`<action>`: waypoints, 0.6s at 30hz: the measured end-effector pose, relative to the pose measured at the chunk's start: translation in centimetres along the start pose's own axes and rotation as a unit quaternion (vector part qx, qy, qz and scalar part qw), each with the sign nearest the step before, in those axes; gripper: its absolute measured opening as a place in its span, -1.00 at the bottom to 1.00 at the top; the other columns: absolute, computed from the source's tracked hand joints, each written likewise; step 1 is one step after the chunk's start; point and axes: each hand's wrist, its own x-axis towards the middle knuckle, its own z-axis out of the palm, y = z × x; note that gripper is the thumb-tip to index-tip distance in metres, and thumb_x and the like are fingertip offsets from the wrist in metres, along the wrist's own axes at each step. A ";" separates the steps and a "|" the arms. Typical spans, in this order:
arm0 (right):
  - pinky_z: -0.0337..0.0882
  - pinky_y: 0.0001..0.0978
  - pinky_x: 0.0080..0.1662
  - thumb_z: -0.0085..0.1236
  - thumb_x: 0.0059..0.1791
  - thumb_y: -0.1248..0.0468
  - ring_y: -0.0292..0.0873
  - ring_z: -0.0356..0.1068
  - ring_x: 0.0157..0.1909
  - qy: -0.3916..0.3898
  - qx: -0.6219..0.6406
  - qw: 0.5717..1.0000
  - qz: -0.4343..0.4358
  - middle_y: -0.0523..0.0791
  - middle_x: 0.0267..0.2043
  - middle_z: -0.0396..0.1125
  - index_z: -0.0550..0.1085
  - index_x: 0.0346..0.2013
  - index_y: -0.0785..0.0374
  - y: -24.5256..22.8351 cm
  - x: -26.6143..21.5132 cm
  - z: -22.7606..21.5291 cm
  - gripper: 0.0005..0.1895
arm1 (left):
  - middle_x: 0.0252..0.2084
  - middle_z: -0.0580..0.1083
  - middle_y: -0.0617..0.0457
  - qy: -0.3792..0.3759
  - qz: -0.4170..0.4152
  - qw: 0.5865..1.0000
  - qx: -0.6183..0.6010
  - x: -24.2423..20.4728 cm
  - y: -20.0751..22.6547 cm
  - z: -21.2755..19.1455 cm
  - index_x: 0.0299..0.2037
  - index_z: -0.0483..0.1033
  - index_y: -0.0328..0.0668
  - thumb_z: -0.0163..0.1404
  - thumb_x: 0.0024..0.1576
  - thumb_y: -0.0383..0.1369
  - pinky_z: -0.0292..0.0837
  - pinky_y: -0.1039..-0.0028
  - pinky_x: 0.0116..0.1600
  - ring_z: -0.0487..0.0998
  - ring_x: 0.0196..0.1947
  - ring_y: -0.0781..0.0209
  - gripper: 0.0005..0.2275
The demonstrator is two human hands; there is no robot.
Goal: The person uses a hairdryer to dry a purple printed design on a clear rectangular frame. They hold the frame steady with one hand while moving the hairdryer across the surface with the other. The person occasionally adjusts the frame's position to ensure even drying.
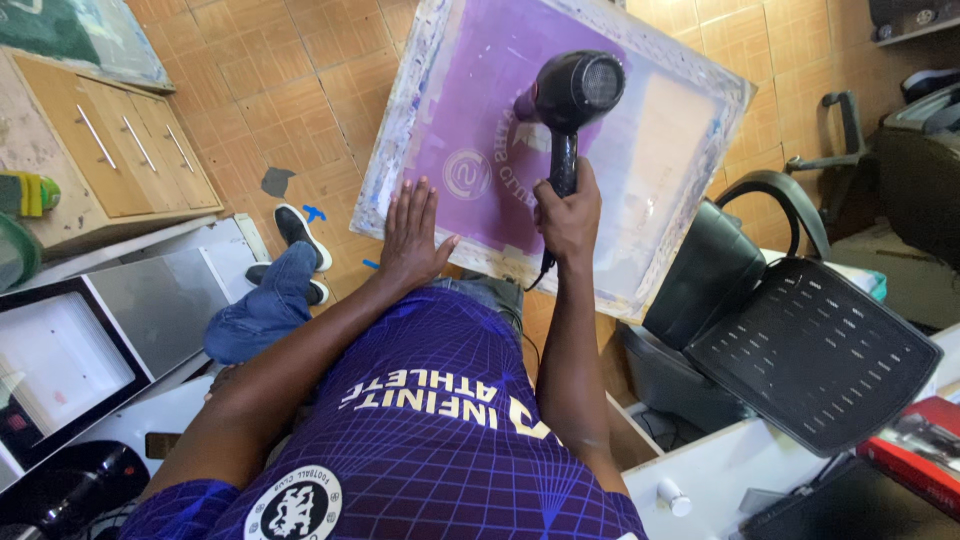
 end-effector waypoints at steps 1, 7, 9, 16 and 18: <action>0.30 -0.35 -0.55 0.18 -0.12 0.27 -0.12 0.33 -0.75 -0.001 0.001 1.000 -0.002 -0.04 -0.79 0.25 0.34 -0.35 0.16 0.0 0.2 0.0 -0.82 | 0.60 -0.04 -0.31 0.002 0.000 1.000 0.001 0.2 0.0 -0.1 0.49 0.14 -0.40 0.07 0.26 -0.01 -0.29 -0.10 0.57 -0.16 0.60 -0.32 -0.26; 0.22 -0.34 -0.61 0.15 -0.11 0.32 -0.12 0.27 -0.79 -0.011 0.103 0.995 0.000 -0.02 -0.78 0.24 0.37 -0.27 0.21 1.6 1.3 0.0 -0.83 | 0.58 0.01 -0.31 0.012 0.010 1.000 0.024 0.2 0.3 -0.1 0.48 0.17 -0.39 0.10 0.22 0.00 -0.23 -0.09 0.57 -0.10 0.60 -0.31 -0.25; 0.24 -0.16 -0.47 0.23 -0.14 0.22 0.00 0.32 -0.62 0.036 -0.020 0.999 -0.030 0.07 -0.66 0.26 0.42 -0.22 0.18 3.5 2.7 -0.1 -0.75 | 0.59 -0.04 -0.32 -0.017 -0.004 1.000 -0.009 0.8 0.4 -0.6 0.51 0.10 -0.40 0.08 0.26 -0.04 -0.23 -0.12 0.57 -0.13 0.60 -0.33 -0.26; 0.31 -0.08 -0.38 0.21 -0.16 0.17 0.13 0.38 -0.54 0.038 -0.068 0.997 -0.021 0.12 -0.60 0.27 0.41 -0.23 0.13 1.7 2.2 -0.1 -0.74 | 0.58 -0.07 -0.39 -0.026 -0.006 0.999 -0.042 2.5 1.2 -1.0 0.52 0.03 -0.45 0.08 0.28 -0.10 -0.18 -0.17 0.56 -0.12 0.58 -0.40 -0.25; 0.27 -0.35 -0.59 0.14 -0.09 0.31 -0.11 0.31 -0.75 0.006 0.081 0.997 -0.004 -0.02 -0.76 0.26 0.39 -0.23 0.15 0.5 0.6 0.0 -0.83 | 0.57 -0.05 -0.41 -0.028 -0.008 0.999 -0.046 2.6 1.6 -1.0 0.51 0.05 -0.47 0.09 0.26 -0.09 -0.19 -0.17 0.56 -0.11 0.58 -0.42 -0.25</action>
